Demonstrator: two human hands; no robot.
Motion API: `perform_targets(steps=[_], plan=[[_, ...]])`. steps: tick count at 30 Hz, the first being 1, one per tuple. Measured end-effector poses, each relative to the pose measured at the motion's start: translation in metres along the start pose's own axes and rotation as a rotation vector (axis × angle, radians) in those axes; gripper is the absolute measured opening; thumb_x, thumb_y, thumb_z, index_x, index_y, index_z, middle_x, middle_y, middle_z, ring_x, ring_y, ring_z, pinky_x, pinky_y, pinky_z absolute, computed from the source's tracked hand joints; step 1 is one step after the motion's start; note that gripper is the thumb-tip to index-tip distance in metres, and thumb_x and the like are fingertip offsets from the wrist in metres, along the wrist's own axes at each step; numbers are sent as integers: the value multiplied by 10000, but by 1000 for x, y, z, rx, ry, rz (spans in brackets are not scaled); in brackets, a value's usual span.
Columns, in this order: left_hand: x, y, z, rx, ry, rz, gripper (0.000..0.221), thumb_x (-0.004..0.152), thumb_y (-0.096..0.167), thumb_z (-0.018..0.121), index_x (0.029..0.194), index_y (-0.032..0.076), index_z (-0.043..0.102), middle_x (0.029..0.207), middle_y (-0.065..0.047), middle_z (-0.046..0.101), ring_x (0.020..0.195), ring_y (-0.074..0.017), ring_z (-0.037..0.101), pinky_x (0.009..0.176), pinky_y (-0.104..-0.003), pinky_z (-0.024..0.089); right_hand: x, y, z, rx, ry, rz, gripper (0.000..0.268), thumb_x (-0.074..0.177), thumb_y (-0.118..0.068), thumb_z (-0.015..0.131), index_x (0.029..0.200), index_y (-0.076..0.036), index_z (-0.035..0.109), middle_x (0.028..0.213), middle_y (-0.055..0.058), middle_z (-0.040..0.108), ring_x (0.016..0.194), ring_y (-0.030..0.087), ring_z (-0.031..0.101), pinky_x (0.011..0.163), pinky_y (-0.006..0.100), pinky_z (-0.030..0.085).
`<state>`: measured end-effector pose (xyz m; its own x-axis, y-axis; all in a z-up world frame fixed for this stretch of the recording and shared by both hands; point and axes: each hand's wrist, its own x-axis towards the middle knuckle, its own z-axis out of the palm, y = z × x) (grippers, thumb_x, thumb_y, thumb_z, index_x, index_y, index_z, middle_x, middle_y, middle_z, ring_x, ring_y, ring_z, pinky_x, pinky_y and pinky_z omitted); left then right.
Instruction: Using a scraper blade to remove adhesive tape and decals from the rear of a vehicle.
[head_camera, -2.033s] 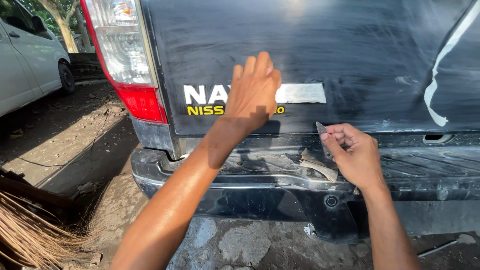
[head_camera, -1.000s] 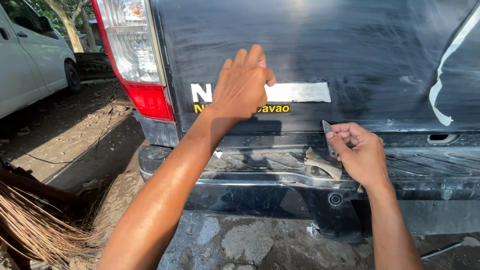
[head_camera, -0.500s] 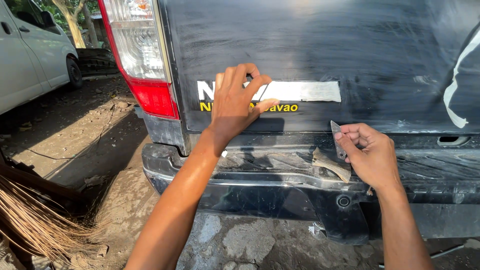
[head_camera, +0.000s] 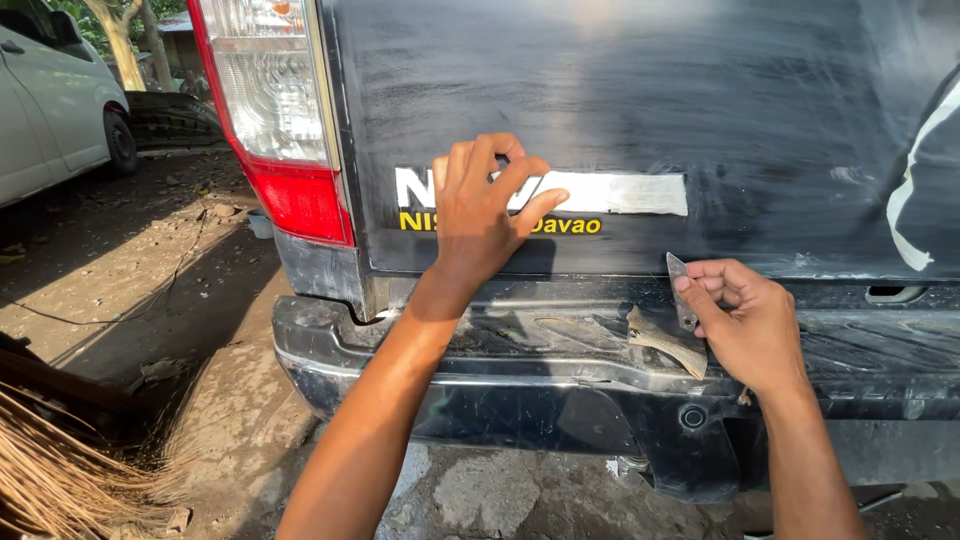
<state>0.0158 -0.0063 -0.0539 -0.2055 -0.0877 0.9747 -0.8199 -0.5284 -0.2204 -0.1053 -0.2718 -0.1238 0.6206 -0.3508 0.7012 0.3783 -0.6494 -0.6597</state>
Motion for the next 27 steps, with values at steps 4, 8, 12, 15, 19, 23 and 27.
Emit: perform_targets(steps=[4, 8, 12, 15, 19, 23, 27], plan=[[-10, -5, -17, 56, -42, 111, 426, 947, 383, 818, 1302, 196, 674, 1230, -15, 584, 1138, -246, 571, 980, -437, 425, 0, 6, 1, 7, 15, -10, 221, 948, -169, 735, 1099, -6, 745, 864, 39, 744, 727, 84, 648, 583, 268, 525], [-31, -17, -12, -25, -58, 158, 497, 997, 330, 765, 1408, 133, 566, 1442, -83, 543, 1299, -309, 545, 1092, -491, 434, 3, 12, 1, 80, 75, -141, 212, 1018, -137, 685, 1164, 17, 683, 874, 37, 706, 744, 71, 613, 654, 240, 505], [-41, -27, -5, 21, -71, 161, 414, 999, 208, 711, 1394, 207, 588, 1509, -72, 501, 1382, -297, 527, 1166, -492, 442, 6, -13, 2, 112, 112, -283, 192, 1092, -119, 627, 1215, 25, 599, 975, 34, 686, 835, 72, 622, 739, 225, 507], [-40, -29, -6, 24, -50, 199, 424, 992, 174, 717, 1394, 218, 585, 1525, -52, 470, 1376, -300, 532, 1158, -490, 446, 16, -52, 10, 73, 93, -384, 188, 1112, -112, 612, 1237, 26, 585, 1043, 45, 688, 906, 80, 645, 801, 229, 525], [-37, -23, -6, -40, -32, 148, 375, 997, 164, 753, 1345, 224, 627, 1480, -30, 513, 1358, -293, 533, 1085, -473, 445, 52, -71, 27, 148, 40, -447, 197, 1114, -111, 618, 1254, 23, 582, 1043, 51, 679, 928, 77, 646, 820, 230, 523], [-26, -15, -8, -156, 19, -1, 325, 901, 145, 815, 1189, 182, 670, 1347, 3, 602, 1277, -272, 556, 1021, -436, 441, 72, -73, 36, 414, -73, -419, 177, 1101, -101, 637, 1231, 12, 596, 1011, 40, 691, 901, 65, 632, 815, 226, 516], [1, -3, -15, -138, -23, -109, 331, 695, 119, 840, 972, 167, 666, 1118, 11, 619, 1084, -262, 559, 939, -417, 430, 73, -73, 37, 385, -69, -385, 163, 1100, -100, 632, 1223, 4, 610, 980, 18, 686, 867, 45, 607, 769, 206, 482]])
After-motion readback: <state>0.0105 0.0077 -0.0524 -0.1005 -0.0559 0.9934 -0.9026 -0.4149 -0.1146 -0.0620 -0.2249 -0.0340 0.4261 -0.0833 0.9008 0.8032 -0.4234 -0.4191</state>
